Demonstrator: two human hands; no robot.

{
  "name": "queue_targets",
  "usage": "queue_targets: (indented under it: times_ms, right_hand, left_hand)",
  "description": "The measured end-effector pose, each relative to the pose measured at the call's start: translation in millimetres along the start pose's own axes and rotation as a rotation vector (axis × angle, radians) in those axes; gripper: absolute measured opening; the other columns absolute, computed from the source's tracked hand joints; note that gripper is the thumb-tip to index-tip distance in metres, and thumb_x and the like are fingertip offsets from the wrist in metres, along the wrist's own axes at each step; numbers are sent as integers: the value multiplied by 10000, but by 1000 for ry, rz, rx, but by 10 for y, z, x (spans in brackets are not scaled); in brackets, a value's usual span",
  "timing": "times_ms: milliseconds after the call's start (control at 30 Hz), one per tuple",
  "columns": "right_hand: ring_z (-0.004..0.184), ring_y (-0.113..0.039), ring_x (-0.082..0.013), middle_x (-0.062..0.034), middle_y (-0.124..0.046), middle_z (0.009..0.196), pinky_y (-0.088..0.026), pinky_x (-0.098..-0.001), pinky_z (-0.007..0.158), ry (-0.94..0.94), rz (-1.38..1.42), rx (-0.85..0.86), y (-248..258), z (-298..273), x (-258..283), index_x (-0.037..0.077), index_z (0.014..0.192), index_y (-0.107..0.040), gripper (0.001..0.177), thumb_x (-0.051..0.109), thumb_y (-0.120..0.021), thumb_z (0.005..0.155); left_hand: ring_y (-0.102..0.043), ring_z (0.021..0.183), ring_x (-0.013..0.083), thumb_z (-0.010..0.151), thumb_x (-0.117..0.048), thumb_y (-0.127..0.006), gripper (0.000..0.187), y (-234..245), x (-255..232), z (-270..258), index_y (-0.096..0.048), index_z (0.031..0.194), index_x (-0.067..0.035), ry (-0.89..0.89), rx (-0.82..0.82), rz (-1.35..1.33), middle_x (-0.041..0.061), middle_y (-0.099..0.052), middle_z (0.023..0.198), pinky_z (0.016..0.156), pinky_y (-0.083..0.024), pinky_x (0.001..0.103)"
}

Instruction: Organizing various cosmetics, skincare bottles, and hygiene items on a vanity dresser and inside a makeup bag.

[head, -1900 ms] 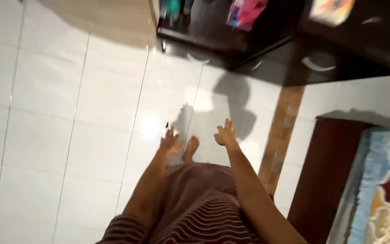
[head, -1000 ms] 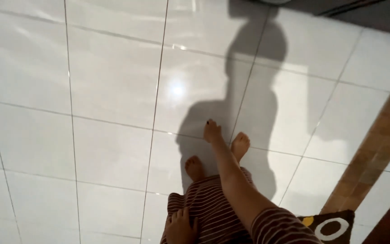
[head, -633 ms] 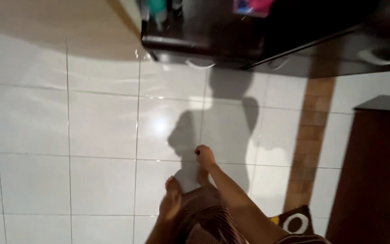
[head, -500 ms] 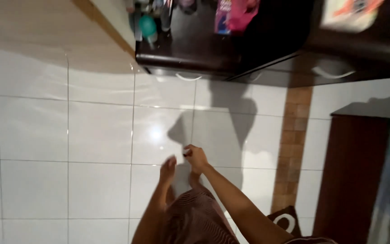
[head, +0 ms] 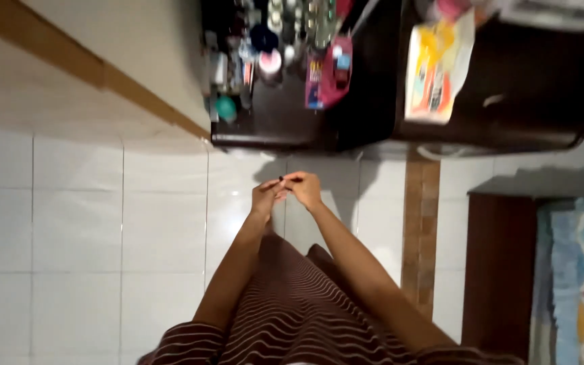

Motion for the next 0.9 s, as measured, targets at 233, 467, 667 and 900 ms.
queue_targets:
  times_ms: [233,467,667,900]
  right_hand:
    - [743,-694,-138,-80,-778,901,-567,-284,630,-26,50,10,215,667,654,29,1026,-799,186,96,-814,853]
    - [766,-655,-114,-35,-665,882,-587,-284,624,-34,359,-91,580,1167,845,50,1180,-653,266,-14,-643,921]
    - [564,-502,-85,-6,-600,767,-368,-238,443,-223,560,92,408,1386,1027,91,1183,-620,294,18,-641,898]
    - [615,-577,-79,-7,-671,739,-431,-244,486,-185,131,280,119,1858,1129,33,995,-780,159,171,-740,927]
  left_hand:
    - [-673,821,147,893,-158,-789,180,-336,-799,724,-715,1029,-67,-4,84,181,42,-710,915,721,-543,290]
    - [-637,732,158,950,-117,-688,156,-656,-1194,1108,-619,1089,-95,-36,261,-210,19,-628,783,674,-539,304]
    - [-635,623,172,845,-54,-673,140,-508,-1782,1280,-768,947,-66,-314,-75,462,66,-697,728,579,-515,344]
    - [-757,735,276,818,-125,-767,110,-566,-2413,1042,-778,906,-59,-530,-380,705,114,-755,790,713,-585,388]
Point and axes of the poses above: each hand's wrist, its own z-axis towards the middle knuckle, its own y-axis out of the back of the hand, x = y × z, the point moved 9 cm from there along z, towards the middle knuckle
